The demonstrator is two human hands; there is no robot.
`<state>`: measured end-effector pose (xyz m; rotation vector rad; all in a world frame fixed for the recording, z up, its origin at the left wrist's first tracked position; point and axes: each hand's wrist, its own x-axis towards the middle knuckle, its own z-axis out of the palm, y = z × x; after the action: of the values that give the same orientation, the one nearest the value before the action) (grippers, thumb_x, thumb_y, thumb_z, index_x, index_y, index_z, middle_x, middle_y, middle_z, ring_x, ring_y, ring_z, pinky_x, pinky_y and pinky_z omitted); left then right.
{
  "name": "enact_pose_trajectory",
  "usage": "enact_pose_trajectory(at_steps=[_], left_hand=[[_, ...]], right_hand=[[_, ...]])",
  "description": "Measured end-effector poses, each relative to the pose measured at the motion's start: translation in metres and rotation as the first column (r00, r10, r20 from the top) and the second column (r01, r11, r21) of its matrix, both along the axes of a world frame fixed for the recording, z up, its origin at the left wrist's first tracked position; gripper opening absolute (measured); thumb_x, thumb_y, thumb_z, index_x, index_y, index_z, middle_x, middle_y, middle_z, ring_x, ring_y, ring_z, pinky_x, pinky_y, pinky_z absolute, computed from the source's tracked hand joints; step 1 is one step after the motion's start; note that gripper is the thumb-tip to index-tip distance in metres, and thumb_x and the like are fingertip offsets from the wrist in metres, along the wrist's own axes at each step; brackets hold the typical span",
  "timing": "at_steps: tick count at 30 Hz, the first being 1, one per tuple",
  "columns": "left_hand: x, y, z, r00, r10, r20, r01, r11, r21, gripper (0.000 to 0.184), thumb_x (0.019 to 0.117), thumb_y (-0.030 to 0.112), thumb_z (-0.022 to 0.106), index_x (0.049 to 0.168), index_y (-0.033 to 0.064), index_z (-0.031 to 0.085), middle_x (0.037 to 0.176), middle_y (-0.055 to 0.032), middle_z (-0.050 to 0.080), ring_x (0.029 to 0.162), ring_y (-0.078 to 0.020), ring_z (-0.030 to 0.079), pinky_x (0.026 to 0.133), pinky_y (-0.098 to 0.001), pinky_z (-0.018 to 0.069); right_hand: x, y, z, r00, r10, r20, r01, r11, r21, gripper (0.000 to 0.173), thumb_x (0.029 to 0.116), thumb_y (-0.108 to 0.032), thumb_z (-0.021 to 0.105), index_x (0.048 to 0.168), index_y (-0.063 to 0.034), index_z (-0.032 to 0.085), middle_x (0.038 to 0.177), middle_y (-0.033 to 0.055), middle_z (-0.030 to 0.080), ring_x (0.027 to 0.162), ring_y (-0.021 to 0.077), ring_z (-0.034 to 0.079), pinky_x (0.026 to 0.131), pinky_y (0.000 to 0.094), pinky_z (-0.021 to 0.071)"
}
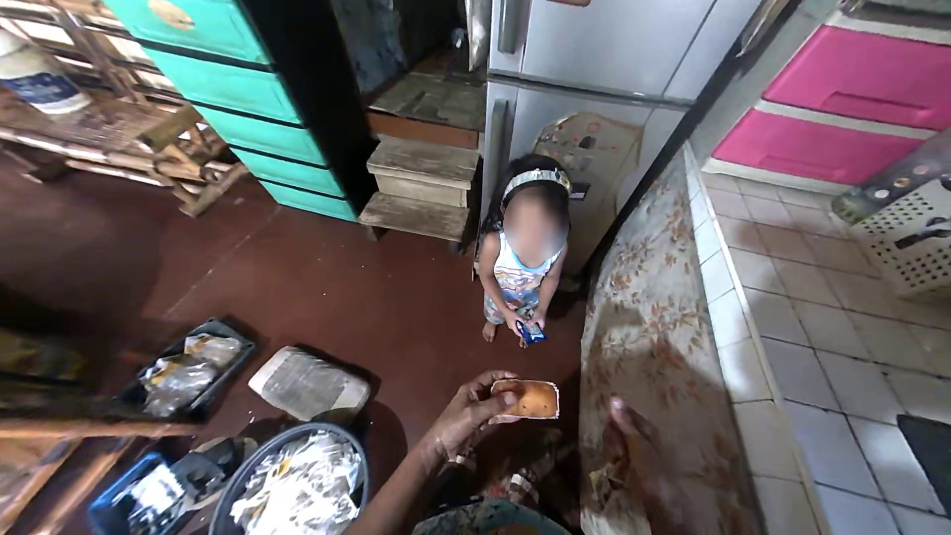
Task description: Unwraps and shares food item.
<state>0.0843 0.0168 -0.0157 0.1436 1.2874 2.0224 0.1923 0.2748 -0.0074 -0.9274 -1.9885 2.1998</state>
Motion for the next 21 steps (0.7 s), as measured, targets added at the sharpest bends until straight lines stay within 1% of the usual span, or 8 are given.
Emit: enact_pose_trajectory(at_steps=[2, 4, 6, 8, 10, 12, 14, 21], left_hand=[[-0.002, 0.004, 0.002, 0.990, -0.049, -0.133, 0.039, 0.996, -0.077, 0.040, 0.0901, 0.014, 0.074, 0.125, 0.0008, 0.059, 0.108, -0.0040, 0.072, 0.097, -0.0125, 0.071, 0.088, -0.0315, 0.0599], [-0.005, 0.008, 0.007, 0.968, -0.101, -0.230, 0.076, 0.990, -0.115, 0.038, 0.0888, 0.010, 0.075, 0.122, 0.0000, 0.060, 0.107, -0.0024, 0.071, 0.096, -0.0100, 0.070, 0.089, -0.0298, 0.0592], [-0.006, 0.011, 0.014, 0.947, -0.141, -0.288, 0.102, 0.984, -0.144, 0.036, 0.0890, 0.006, 0.073, 0.122, -0.0004, 0.060, 0.107, -0.0022, 0.070, 0.095, -0.0082, 0.069, 0.088, -0.0277, 0.0589], [-0.007, 0.014, 0.020, 0.931, -0.171, -0.321, 0.125, 0.979, -0.159, 0.038, 0.0903, 0.004, 0.071, 0.126, -0.0014, 0.059, 0.111, -0.0042, 0.070, 0.097, -0.0081, 0.069, 0.089, -0.0272, 0.0586], [-0.007, 0.016, 0.022, 0.917, -0.195, -0.347, 0.149, 0.977, -0.153, 0.038, 0.0917, 0.002, 0.069, 0.128, -0.0020, 0.060, 0.114, -0.0056, 0.071, 0.098, -0.0080, 0.069, 0.090, -0.0272, 0.0585], [-0.007, 0.019, 0.023, 0.905, -0.215, -0.368, 0.169, 0.974, -0.153, 0.037, 0.0917, 0.003, 0.070, 0.127, -0.0014, 0.062, 0.113, -0.0052, 0.072, 0.099, -0.0079, 0.070, 0.091, -0.0271, 0.0585], [-0.006, 0.021, 0.021, 0.893, -0.228, -0.388, 0.172, 0.970, -0.172, 0.036, 0.0900, 0.004, 0.074, 0.124, -0.0007, 0.063, 0.109, -0.0042, 0.073, 0.097, -0.0071, 0.070, 0.090, -0.0264, 0.0584], [-0.011, 0.025, 0.017, 0.893, -0.224, -0.390, 0.200, 0.974, -0.103, 0.031, 0.0864, 0.003, 0.077, 0.115, 0.0012, 0.067, 0.102, 0.0003, 0.074, 0.092, -0.0049, 0.070, 0.086, -0.0252, 0.0592]], right_hand=[[-0.005, -0.004, 0.007, 0.982, 0.182, -0.041, -0.178, 0.980, 0.083, 0.033, 0.1066, -0.019, 0.043, 0.130, -0.0036, 0.060, 0.065, -0.0059, 0.054, 0.047, 0.0029, 0.049, 0.047, 0.0204, 0.0484], [-0.012, -0.008, 0.016, 0.944, 0.321, -0.081, -0.304, 0.936, 0.178, 0.040, 0.1052, -0.014, 0.046, 0.143, -0.0018, 0.053, 0.079, -0.0014, 0.067, 0.056, 0.0045, 0.058, 0.053, 0.0227, 0.0532], [-0.017, -0.014, 0.022, 0.903, 0.411, -0.124, -0.367, 0.889, 0.273, 0.039, 0.1046, -0.014, 0.049, 0.141, -0.0014, 0.056, 0.096, 0.0016, 0.069, 0.065, 0.0016, 0.060, 0.058, 0.0194, 0.0540], [-0.022, -0.019, 0.022, 0.878, 0.449, -0.166, -0.362, 0.850, 0.382, 0.037, 0.1016, -0.018, 0.057, 0.135, -0.0015, 0.062, 0.098, 0.0021, 0.068, 0.069, -0.0016, 0.059, 0.063, 0.0163, 0.0520], [-0.025, -0.021, 0.020, 0.850, 0.498, -0.169, -0.382, 0.806, 0.452, 0.044, 0.0971, -0.025, 0.066, 0.133, 0.0009, 0.063, 0.117, 0.0094, 0.071, 0.094, 0.0036, 0.068, 0.085, 0.0220, 0.0566], [-0.027, -0.025, 0.016, 0.833, 0.522, -0.185, -0.398, 0.796, 0.456, 0.046, 0.0934, -0.027, 0.072, 0.127, 0.0036, 0.065, 0.118, 0.0120, 0.072, 0.107, 0.0082, 0.068, 0.096, 0.0271, 0.0559], [-0.028, -0.029, 0.012, 0.828, 0.520, -0.208, -0.382, 0.797, 0.468, 0.037, 0.0916, -0.022, 0.073, 0.119, 0.0032, 0.069, 0.110, 0.0089, 0.074, 0.101, 0.0052, 0.070, 0.092, 0.0245, 0.0571], [-0.025, -0.036, 0.022, 0.828, 0.512, -0.227, -0.358, 0.796, 0.488, 0.028, 0.0899, -0.013, 0.071, 0.112, 0.0035, 0.069, 0.100, 0.0078, 0.073, 0.091, 0.0010, 0.068, 0.084, 0.0189, 0.0564]])
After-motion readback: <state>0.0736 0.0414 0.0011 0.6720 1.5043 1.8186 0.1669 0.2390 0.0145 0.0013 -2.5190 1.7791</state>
